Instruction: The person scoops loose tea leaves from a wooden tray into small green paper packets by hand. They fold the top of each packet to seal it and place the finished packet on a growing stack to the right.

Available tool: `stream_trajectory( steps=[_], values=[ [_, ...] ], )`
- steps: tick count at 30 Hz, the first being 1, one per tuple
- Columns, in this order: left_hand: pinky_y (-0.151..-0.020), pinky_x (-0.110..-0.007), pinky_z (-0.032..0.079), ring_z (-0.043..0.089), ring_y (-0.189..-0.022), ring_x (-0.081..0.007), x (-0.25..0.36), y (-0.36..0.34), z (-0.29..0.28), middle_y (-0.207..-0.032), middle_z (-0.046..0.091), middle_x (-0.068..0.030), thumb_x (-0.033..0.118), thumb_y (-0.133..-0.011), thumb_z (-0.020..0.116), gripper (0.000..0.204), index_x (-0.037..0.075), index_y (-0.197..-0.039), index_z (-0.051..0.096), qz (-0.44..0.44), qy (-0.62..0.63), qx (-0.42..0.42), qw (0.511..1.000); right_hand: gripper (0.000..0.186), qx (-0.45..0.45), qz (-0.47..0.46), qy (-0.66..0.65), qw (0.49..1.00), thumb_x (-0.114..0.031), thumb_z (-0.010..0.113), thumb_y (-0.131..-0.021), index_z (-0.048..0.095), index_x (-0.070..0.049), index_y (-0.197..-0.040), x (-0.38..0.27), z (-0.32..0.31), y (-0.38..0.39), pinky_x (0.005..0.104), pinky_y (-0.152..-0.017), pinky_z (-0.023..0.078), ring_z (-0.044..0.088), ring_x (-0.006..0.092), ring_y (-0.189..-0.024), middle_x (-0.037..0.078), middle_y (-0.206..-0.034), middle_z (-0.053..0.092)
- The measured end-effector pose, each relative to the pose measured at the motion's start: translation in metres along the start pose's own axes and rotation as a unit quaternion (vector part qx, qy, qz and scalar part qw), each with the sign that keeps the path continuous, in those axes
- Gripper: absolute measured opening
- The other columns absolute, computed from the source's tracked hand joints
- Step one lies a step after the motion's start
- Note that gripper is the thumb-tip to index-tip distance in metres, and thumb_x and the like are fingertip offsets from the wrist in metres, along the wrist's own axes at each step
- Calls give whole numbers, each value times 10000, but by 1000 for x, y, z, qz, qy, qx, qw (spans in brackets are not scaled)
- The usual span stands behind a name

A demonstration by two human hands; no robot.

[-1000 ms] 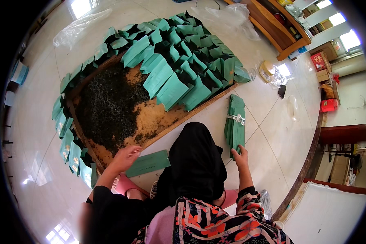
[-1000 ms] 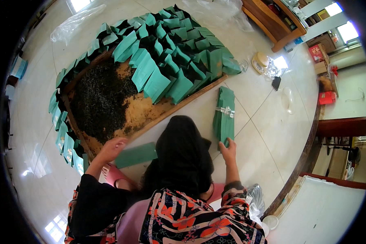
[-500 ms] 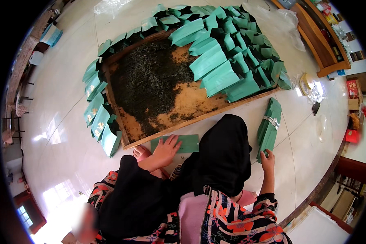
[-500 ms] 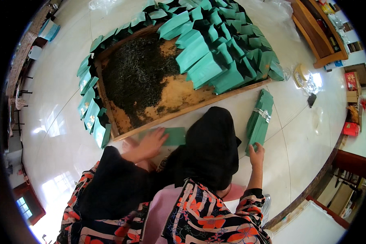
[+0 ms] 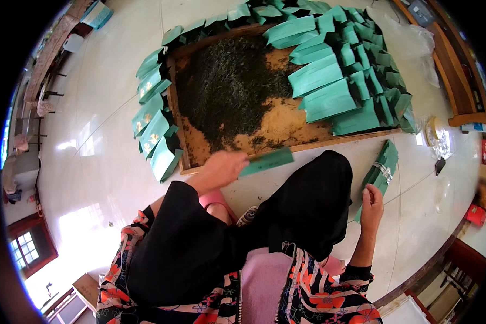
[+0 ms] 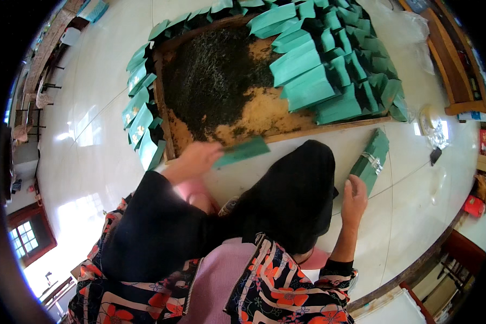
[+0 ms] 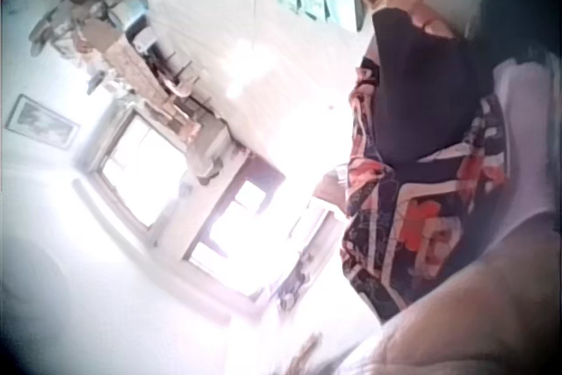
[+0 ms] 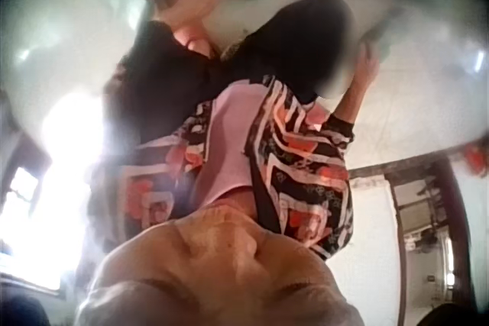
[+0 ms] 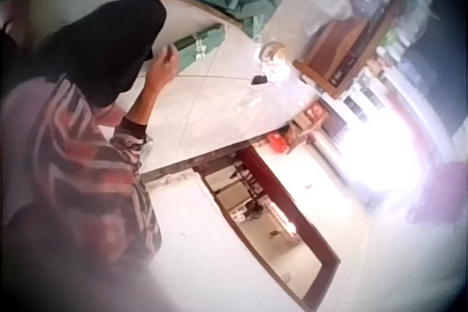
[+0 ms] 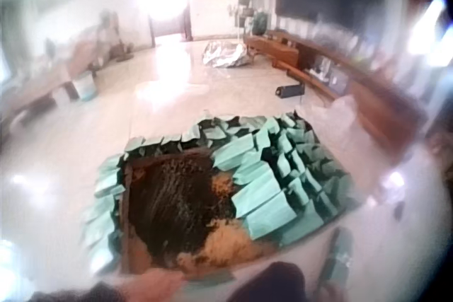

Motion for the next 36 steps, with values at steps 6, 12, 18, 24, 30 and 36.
stream_trajectory(
  steps=[6,12,18,24,30,36],
  values=[
    [-546,-335,427,532,-567,-222,-22,-5,-71,-650,563,-123,257,-815,630,234,27,-831,596,-115,163,149,969,100,-264,-290,-43,919,-125,633,-755,624,-66,-835,-125,161,63,366,-659,484,589,300,-768,115,-809,597],
    [-552,-267,423,492,-607,-60,-43,6,-73,-622,558,-42,260,-783,694,266,16,-825,597,-154,259,202,932,114,-421,-348,96,832,-136,569,-767,524,-53,-831,-104,281,123,414,-653,476,578,327,-769,139,-832,560],
    [-552,-241,424,493,-603,-45,-80,20,-90,-676,587,-9,283,-788,693,290,14,-864,617,-207,337,277,876,74,-441,-329,163,819,-92,480,-781,511,-30,-805,-102,300,132,443,-666,481,574,366,-782,183,-844,548],
    [-570,-230,421,495,-630,-47,-85,22,-98,-714,585,10,294,-820,662,292,26,-930,625,-193,380,292,856,83,-455,-310,83,831,-109,529,-764,542,-32,-790,-99,299,124,420,-646,473,569,359,-757,170,-803,567],
    [-623,-209,431,515,-698,-43,-93,37,-103,-804,605,20,302,-823,666,337,30,-1016,618,-238,372,285,850,122,-406,-115,-229,877,-128,596,-832,598,-32,-909,-196,252,42,257,-635,463,571,111,-707,23,-788,610],
    [-545,-222,414,492,-608,-45,-99,41,-110,-699,569,9,309,-801,688,312,25,-911,622,-248,372,316,837,156,-462,-54,-218,858,-131,592,-834,591,-37,-958,-164,272,45,265,-650,460,569,120,-744,37,-807,612]
  ],
)
Point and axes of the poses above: each hand's wrist, its own y-axis away from the middle knuckle, its own z-axis out of the palm, x = y × z, the point moved 9 cm from there along -y, towards the middle knuckle
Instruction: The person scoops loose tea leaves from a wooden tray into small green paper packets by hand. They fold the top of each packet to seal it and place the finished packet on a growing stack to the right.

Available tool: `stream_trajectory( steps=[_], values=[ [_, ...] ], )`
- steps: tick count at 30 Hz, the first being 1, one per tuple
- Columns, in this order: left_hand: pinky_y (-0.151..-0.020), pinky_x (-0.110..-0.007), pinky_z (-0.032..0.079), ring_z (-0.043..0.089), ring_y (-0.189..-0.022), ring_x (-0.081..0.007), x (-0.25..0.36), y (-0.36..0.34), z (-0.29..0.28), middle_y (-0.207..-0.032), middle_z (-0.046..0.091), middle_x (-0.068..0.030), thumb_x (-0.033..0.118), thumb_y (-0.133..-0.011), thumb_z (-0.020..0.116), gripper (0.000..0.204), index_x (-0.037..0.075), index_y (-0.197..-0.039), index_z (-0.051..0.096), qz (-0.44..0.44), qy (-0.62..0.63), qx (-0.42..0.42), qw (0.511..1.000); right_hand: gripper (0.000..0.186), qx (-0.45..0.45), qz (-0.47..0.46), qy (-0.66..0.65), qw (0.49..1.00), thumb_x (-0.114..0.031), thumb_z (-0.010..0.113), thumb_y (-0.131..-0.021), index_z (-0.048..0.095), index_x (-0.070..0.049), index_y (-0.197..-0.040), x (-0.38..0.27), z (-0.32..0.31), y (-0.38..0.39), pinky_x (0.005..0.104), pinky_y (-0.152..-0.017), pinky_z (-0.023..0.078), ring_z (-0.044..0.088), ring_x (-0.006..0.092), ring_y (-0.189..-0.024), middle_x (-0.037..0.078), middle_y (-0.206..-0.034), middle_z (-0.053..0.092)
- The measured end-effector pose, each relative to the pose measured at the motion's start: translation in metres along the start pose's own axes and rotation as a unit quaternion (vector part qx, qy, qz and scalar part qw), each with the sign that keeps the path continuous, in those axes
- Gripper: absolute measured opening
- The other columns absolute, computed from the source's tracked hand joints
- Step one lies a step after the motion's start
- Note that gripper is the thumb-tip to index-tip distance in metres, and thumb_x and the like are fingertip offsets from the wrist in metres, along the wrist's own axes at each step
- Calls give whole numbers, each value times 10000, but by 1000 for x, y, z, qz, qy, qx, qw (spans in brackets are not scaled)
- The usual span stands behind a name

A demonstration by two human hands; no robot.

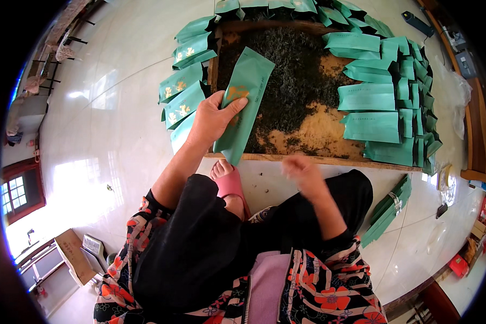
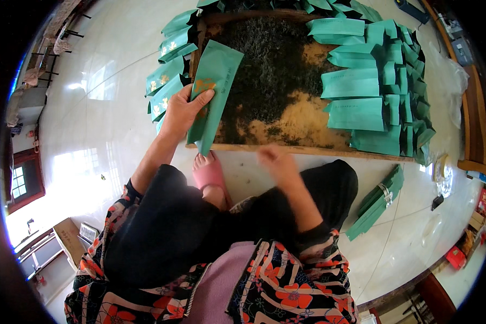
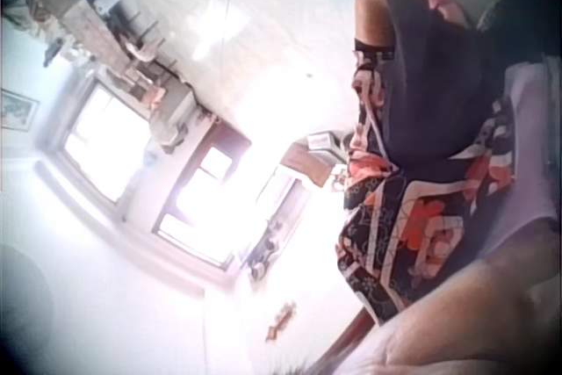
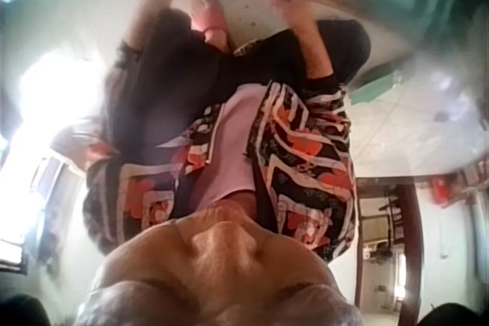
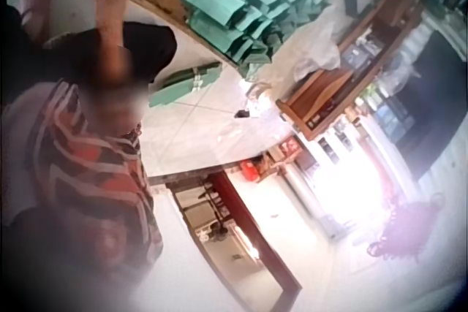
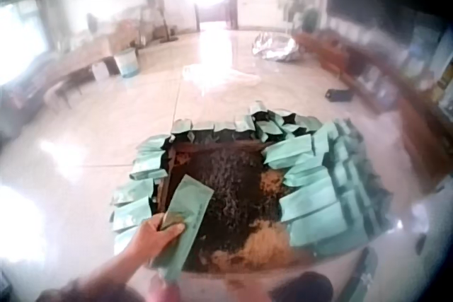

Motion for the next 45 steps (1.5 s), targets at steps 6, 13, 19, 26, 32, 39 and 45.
stream_trajectory(
  steps=[6,13,19,26,32,39,45],
  values=[
    [-539,-219,409,483,-594,-44,0,2,15,-694,571,15,330,-797,687,337,23,-920,621,18,52,-23,998,211,-43,-55,387,919,-180,633,-729,579,-55,-890,63,71,26,399,-690,475,570,337,-821,144,-862,581],
    [-555,-238,425,496,-599,-54,-7,2,15,-686,570,0,320,-802,678,315,27,-908,626,-2,0,-31,1000,137,-66,-63,367,926,-155,637,-738,593,-39,-796,76,74,19,384,-677,480,590,294,-758,127,-796,596],
    [-554,-224,433,504,-609,-47,-21,0,13,-724,587,12,307,-805,675,306,29,-920,620,-25,13,-27,999,279,13,39,-110,993,-34,623,-804,543,-21,-1071,-16,20,7,225,-713,465,551,92,-784,23,-893,592],
    [-541,-200,428,509,-603,-36,5,3,43,-739,597,22,271,-823,664,289,45,-998,623,0,81,-95,992,301,37,-23,-162,986,-207,571,-880,513,-27,-1114,-76,25,-19,281,-749,479,577,139,-875,65,-1005,578],
    [-629,-226,452,530,-695,-69,-3,11,50,-829,597,-3,301,-869,599,313,52,-1058,594,-73,84,-127,986,193,36,35,-344,938,-252,508,-919,559,-67,-943,-66,25,-33,213,-595,433,552,86,-679,4,-816,595],
    [-662,-213,413,496,-781,-45,-19,40,76,-856,581,24,333,-901,544,327,45,-1050,591,-100,122,-309,938,184,141,-18,-426,893,-261,536,-910,573,-82,-888,-63,-17,-42,234,-568,434,554,90,-645,5,-800,613],
    [-602,-221,436,556,-698,-55,1,27,49,-752,624,-9,213,-826,641,207,22,-906,639,-45,18,-135,990,283,247,-106,-115,956,-211,555,-884,517,-32,-1100,-92,-43,-24,255,-729,454,545,136,-896,70,-1014,568]
  ],
)
Point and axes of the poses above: each hand's wrist, its own y-axis away from the middle knuckle, its own z-axis out of the palm, x = y × z, the point moved 9 cm from there along -y, towards the middle knuckle
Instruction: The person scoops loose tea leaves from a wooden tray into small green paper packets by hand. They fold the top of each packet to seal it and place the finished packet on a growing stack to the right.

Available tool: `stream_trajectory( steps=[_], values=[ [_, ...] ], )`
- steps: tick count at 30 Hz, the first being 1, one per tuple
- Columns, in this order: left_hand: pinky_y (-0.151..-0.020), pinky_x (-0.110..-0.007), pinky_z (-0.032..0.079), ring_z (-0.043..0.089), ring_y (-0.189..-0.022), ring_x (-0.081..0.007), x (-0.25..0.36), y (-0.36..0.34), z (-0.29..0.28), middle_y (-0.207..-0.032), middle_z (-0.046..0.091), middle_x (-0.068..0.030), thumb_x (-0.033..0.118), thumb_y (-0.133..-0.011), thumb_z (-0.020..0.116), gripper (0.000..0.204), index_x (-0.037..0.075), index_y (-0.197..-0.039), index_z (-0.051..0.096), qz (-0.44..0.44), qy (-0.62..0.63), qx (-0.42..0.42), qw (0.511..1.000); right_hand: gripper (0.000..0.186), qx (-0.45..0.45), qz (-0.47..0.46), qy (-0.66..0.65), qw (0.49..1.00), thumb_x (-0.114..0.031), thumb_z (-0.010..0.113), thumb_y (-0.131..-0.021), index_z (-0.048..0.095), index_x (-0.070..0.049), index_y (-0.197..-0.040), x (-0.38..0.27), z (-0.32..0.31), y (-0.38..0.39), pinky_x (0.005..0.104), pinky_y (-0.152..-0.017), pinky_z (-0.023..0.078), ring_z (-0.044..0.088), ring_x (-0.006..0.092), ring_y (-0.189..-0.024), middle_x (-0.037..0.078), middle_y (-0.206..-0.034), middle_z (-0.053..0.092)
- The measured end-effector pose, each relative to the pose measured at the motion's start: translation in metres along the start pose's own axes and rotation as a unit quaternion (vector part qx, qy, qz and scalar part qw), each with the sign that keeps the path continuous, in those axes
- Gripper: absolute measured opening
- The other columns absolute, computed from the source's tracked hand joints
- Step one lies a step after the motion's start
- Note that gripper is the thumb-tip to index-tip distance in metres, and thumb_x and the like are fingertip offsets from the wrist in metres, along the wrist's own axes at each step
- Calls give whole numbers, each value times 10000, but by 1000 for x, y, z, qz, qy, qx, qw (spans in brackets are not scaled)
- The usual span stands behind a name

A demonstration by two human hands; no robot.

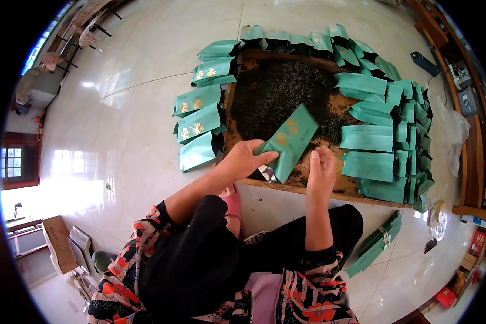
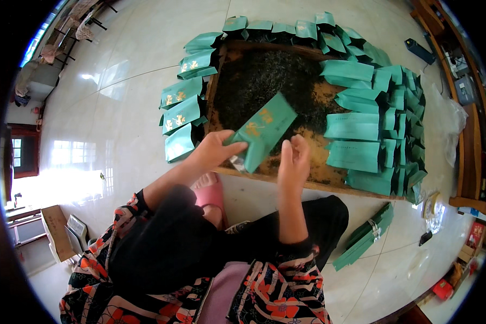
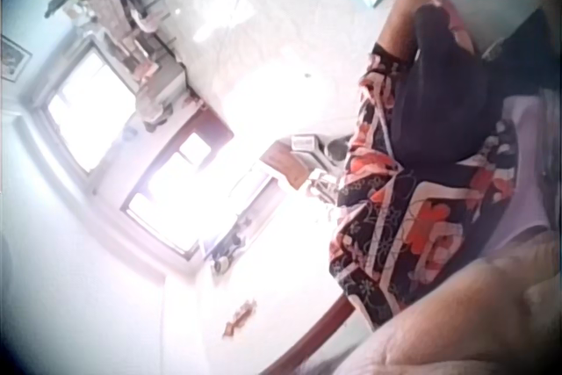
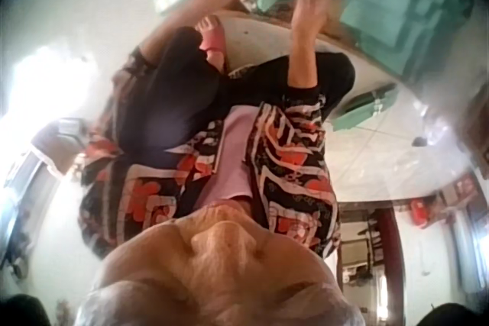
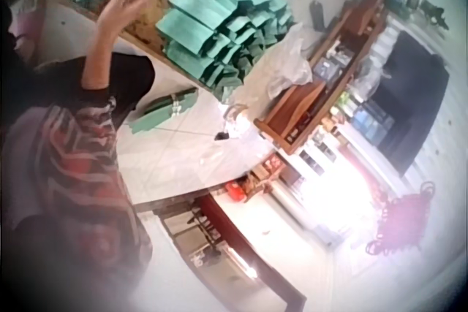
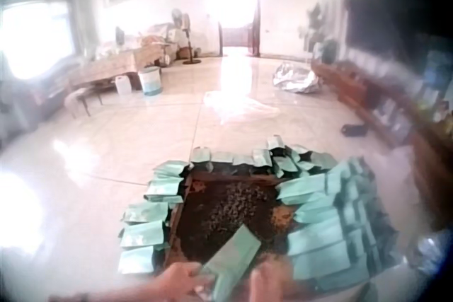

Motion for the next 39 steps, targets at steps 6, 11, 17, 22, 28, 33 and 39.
stream_trajectory(
  steps=[6,11,17,22,28,33,39],
  values=[
    [-521,-302,414,542,-577,-134,5,-7,-10,-667,596,-58,278,-774,687,238,42,-792,656,71,-94,81,990,523,-135,-275,299,904,-118,647,-749,441,-18,-1219,-59,41,52,388,-912,396,462,325,-1112,184,-1194,466],
    [-530,-347,428,578,-589,-251,25,1,0,-641,572,-105,318,-768,666,260,60,-738,646,122,-255,106,953,571,-126,-190,273,935,-16,620,-734,397,-11,-1259,-31,48,44,374,-916,404,454,327,-1139,191,-1234,428],
    [-458,-313,394,506,-484,-117,3,-3,15,-549,538,-65,370,-794,666,400,2,-663,580,30,-12,36,999,537,-92,-239,318,913,-4,594,-744,406,-8,-1247,-23,50,40,405,-805,459,522,384,-1005,205,-1157,468],
    [-437,-294,355,380,-507,-62,-4,-12,15,-499,437,-23,445,-767,685,507,-21,-632,535,52,-62,24,996,461,-103,-217,304,922,-5,565,-746,461,-20,-1195,-10,46,35,410,-734,470,559,374,-893,188,-1011,537],
    [-528,-287,403,477,-606,-108,16,-5,25,-651,522,-49,488,-665,742,523,10,-729,540,158,-108,-33,981,311,-90,-166,232,954,-15,553,-762,575,-48,-1071,-16,36,28,380,-698,474,586,336,-817,147,-890,578],
    [-682,-326,478,574,-798,-212,30,1,31,-857,556,-106,313,-707,758,511,33,-1026,473,203,-77,-24,976,279,-56,-241,228,942,9,533,-765,604,-43,-1029,-38,35,31,349,-687,475,596,318,-794,140,-891,591],
    [-749,-393,486,577,-895,-353,40,6,16,-978,570,-160,21,-775,524,640,187,-1354,308,278,-217,82,932,226,32,-256,229,939,-14,546,-778,613,-19,-994,-32,9,24,348,-677,476,607,303,-788,161,-896,619]
  ],
)
Point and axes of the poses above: each hand's wrist, its own y-axis away from the middle knuckle, its own z-axis out of the palm, x = y × z, the point moved 9 cm from there along -y, towards the middle knuckle
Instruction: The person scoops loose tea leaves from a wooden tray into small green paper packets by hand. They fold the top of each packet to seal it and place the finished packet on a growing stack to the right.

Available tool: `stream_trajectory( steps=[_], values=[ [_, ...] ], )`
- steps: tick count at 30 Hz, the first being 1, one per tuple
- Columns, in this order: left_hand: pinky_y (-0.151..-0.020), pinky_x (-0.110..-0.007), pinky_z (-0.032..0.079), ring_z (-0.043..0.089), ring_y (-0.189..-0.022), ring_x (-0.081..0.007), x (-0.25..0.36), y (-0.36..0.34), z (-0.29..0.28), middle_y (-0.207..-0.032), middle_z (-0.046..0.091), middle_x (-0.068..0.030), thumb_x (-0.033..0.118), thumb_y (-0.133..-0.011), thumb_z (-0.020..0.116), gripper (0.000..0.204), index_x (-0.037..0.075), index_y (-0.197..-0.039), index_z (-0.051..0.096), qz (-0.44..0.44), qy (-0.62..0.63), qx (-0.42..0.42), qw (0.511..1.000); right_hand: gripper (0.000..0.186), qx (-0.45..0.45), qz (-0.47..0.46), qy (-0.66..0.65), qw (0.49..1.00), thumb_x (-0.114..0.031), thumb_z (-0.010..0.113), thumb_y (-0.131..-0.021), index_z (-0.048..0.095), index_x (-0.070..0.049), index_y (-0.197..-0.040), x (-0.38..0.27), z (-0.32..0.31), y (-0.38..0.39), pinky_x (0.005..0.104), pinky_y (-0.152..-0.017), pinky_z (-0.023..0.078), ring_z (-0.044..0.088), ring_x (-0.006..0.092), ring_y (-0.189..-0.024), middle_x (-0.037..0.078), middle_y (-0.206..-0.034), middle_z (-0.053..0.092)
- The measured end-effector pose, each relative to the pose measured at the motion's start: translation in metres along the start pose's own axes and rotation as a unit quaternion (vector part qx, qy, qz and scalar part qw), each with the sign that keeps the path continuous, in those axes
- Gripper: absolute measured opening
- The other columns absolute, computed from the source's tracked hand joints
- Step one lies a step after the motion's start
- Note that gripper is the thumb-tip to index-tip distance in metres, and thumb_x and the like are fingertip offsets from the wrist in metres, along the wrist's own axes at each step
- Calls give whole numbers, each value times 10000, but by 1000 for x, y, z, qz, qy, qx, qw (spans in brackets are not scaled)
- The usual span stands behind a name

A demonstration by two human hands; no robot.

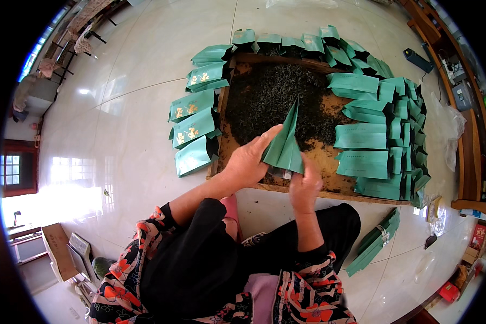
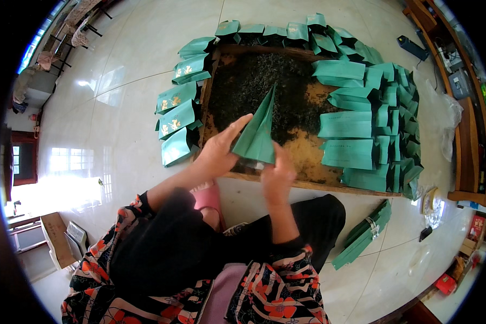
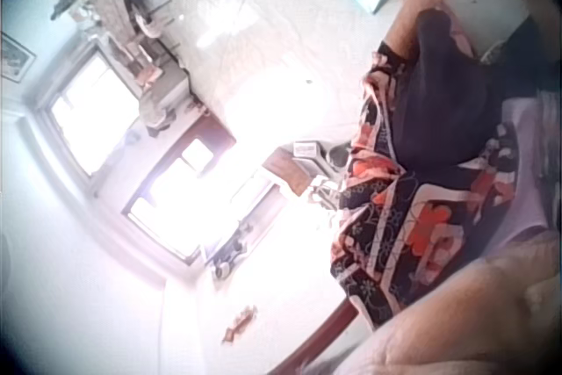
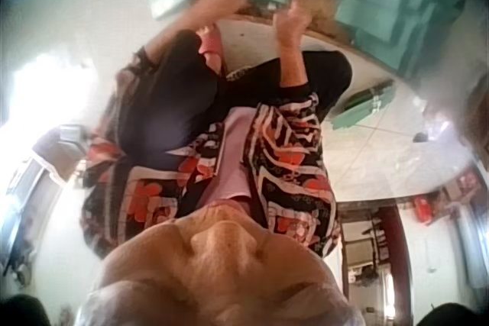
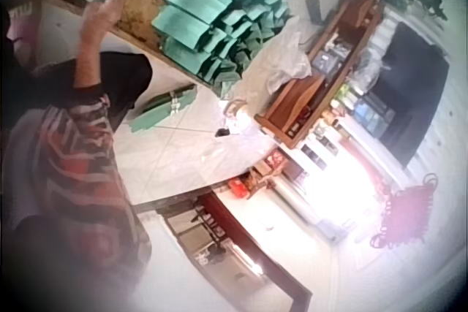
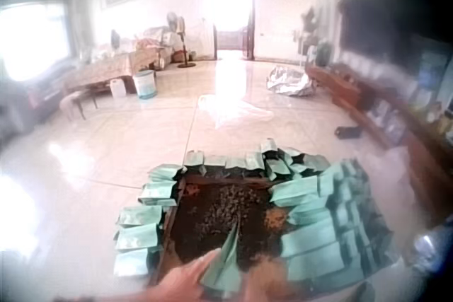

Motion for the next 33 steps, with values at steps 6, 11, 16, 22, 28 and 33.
stream_trajectory(
  steps=[6,11,16,22,28,33],
  values=[
    [-654,-357,411,546,-646,-235,20,1,12,-734,492,-65,36,-687,589,528,155,-1196,513,92,-269,-13,959,162,-32,247,-67,966,-131,538,-859,620,8,-862,69,-2,8,311,-558,456,580,184,-578,102,-689,610],
    [-611,-315,417,552,-602,-208,23,-2,3,-674,499,-20,52,-658,612,388,95,-1042,582,134,-253,83,955,285,-30,420,-291,859,-285,520,-911,611,-49,-780,89,28,45,241,-481,423,496,100,-461,45,-581,554],
    [-585,-291,414,559,-584,-181,31,4,21,-674,517,-15,88,-617,628,426,75,-1041,585,200,-283,34,937,295,-127,538,-691,466,-315,471,-930,583,-68,-813,70,81,86,250,-477,432,513,122,-489,36,-626,560],
    [-561,-308,422,556,-573,-192,27,13,41,-672,548,-20,97,-629,623,419,81,-1045,582,212,-262,-1,941,240,-21,549,-625,555,-202,457,-928,518,-51,-1104,84,74,75,299,-719,489,584,185,-827,70,-968,578],
    [-544,-408,468,604,-609,-302,18,4,51,-703,609,-107,86,-719,571,487,106,-1194,464,11,-134,-52,989,333,-29,282,-490,824,-155,468,-921,448,-35,-1232,78,63,42,281,-837,451,526,158,-1013,76,-1119,528],
    [-578,-396,468,592,-598,-293,38,44,81,-699,597,-120,115,-750,554,519,125,-1255,433,69,-165,-182,967,334,-45,225,-341,912,-148,469,-918,450,-33,-1232,96,45,35,286,-843,447,524,167,-1019,80,-1126,526]
  ],
)
Point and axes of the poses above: each hand's wrist, its own y-axis away from the middle knuckle, its own z-axis out of the palm, x = y × z, the point moved 9 cm from there along -y, towards the middle knuckle
